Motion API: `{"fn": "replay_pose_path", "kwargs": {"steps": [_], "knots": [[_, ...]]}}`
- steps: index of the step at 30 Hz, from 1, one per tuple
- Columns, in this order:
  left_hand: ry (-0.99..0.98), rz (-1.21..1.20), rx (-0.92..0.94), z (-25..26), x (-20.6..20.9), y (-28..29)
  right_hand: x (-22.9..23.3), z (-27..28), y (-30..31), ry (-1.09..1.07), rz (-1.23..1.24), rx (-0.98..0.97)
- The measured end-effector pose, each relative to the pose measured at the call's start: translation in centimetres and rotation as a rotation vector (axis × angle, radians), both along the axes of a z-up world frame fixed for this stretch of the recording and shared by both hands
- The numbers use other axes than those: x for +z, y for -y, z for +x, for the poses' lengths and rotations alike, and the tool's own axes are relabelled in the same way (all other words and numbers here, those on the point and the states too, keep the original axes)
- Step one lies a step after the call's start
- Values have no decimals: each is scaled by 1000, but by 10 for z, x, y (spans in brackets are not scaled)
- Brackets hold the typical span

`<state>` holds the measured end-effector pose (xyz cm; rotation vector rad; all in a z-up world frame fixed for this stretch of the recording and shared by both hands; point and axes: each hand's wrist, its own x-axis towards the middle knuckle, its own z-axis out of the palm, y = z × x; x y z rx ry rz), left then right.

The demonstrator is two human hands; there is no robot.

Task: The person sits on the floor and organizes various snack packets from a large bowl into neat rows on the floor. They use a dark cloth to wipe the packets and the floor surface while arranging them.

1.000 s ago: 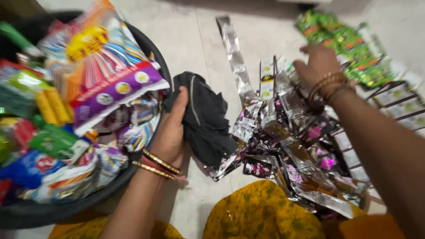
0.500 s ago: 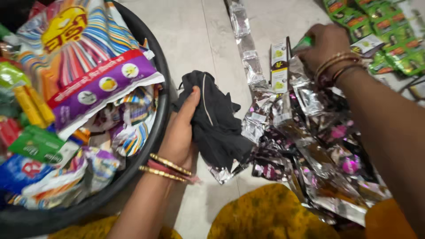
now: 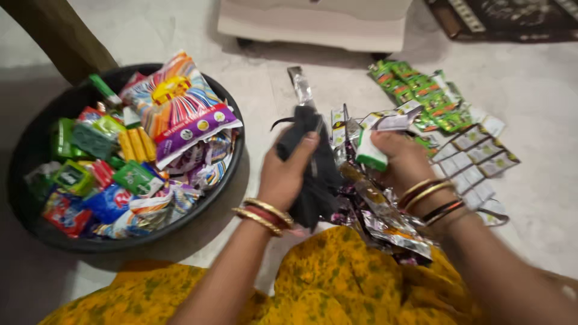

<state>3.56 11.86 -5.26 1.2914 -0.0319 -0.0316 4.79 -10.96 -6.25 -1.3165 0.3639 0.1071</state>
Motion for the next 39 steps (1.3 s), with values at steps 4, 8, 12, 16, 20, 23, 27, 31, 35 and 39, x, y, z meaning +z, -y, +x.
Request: {"fn": "replay_pose_path", "kwargs": {"steps": [4,8,12,16,20,23,27,31,35,39], "knots": [[109,465,92,-44,20,43,-31,-34,-16,47,254,-103],[266,782,98,-87,21,63,-77,-39,5,242,-193,-235],[7,710,50,-74,25,73,-94,-54,6,468,-364,-191],[63,734,123,-64,31,78,-66,-56,-10,336,-115,-287],[100,815,87,-96,24,94,-45,-56,-6,319,503,-180],[316,907,134,-101,23,103,-15,-58,3,252,642,-63],[446,1005,236,-81,34,107,15,-72,-9,303,746,36],[335,1074,266,-63,49,103,25,-76,-18,317,908,132],[438,1089,276,-87,46,107,22,-74,-16,346,910,89],[548,1101,269,-101,46,112,13,-69,-13,338,857,0]]}}
